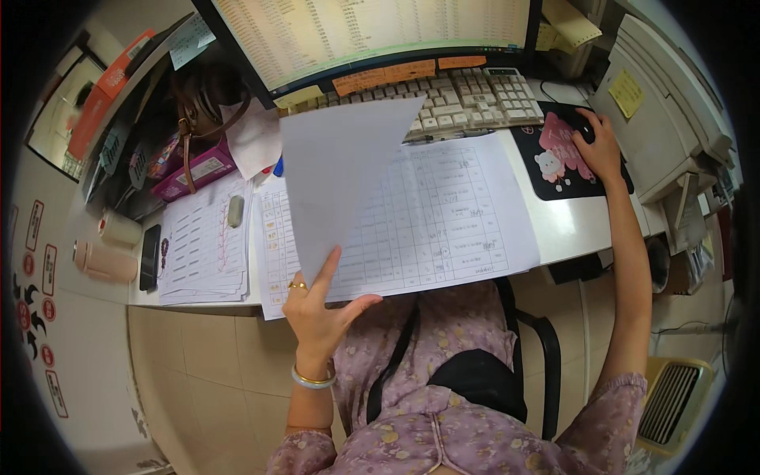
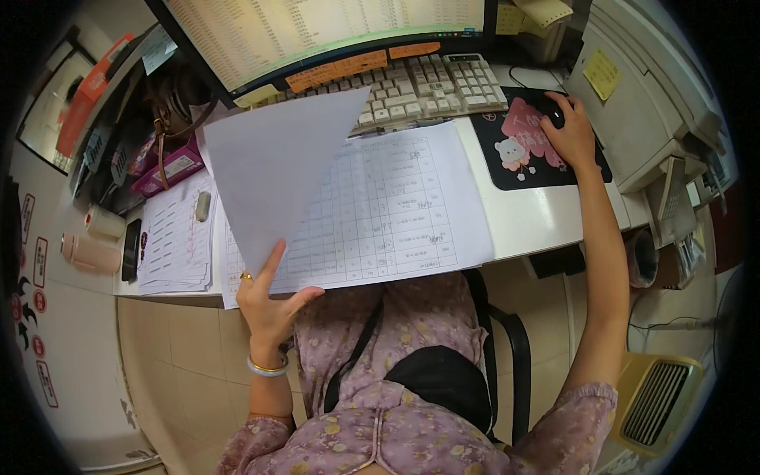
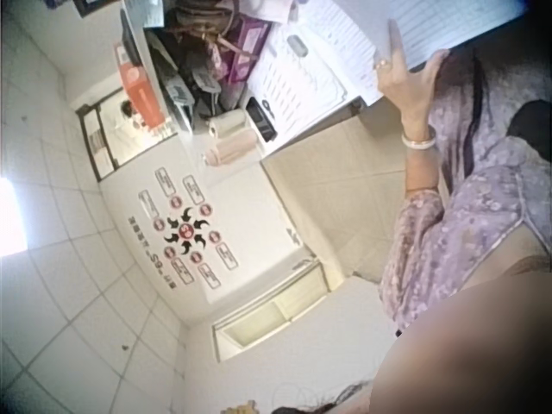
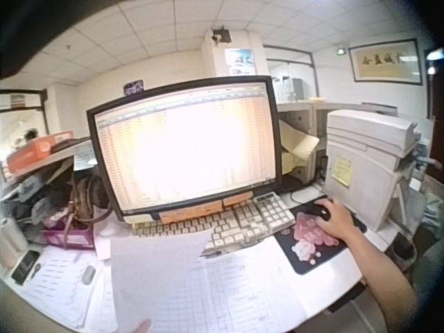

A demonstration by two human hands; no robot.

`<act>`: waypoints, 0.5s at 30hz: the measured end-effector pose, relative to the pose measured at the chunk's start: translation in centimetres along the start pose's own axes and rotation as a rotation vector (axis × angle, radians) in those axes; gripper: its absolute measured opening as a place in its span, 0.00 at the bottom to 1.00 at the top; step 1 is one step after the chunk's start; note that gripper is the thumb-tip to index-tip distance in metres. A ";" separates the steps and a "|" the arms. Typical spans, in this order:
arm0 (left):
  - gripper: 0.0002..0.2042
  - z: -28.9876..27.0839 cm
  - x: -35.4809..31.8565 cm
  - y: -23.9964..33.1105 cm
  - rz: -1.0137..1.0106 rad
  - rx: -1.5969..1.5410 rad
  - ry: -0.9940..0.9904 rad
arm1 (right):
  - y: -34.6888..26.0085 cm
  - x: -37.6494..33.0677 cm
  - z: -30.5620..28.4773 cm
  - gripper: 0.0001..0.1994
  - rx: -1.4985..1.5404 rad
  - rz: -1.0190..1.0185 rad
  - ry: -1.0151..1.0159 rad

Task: Processing documents and cross-referencing them with digital spreadsheet data.

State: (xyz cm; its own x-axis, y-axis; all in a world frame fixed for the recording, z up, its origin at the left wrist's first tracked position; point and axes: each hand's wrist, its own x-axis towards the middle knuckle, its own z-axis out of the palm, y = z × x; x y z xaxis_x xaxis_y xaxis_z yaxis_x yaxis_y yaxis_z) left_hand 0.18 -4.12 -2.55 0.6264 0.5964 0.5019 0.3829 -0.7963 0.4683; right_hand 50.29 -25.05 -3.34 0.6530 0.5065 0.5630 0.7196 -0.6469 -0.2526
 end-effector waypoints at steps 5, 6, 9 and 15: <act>0.34 0.2 0.8 -0.2 0.054 -0.003 0.057 | 0.2 0.6 0.9 0.23 -0.005 0.009 0.026; 0.32 0.2 0.8 -0.2 0.093 -0.003 0.087 | 0.2 0.6 0.9 0.23 -0.005 0.006 0.027; 0.30 0.3 1.1 -0.1 0.010 -0.083 0.049 | 0.1 0.8 0.2 0.23 -0.007 -0.002 0.030; 0.26 0.6 0.4 0.1 0.006 0.015 0.094 | 1.1 0.2 1.1 0.22 0.052 -0.010 0.068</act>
State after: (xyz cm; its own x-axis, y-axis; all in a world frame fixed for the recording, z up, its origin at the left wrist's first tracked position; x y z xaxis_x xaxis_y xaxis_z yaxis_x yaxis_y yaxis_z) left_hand 0.88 -4.04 -2.74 0.5628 0.5976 0.5711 0.3900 -0.8011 0.4540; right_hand 51.46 -25.02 -4.41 0.6294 0.4717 0.6175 0.7385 -0.6105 -0.2864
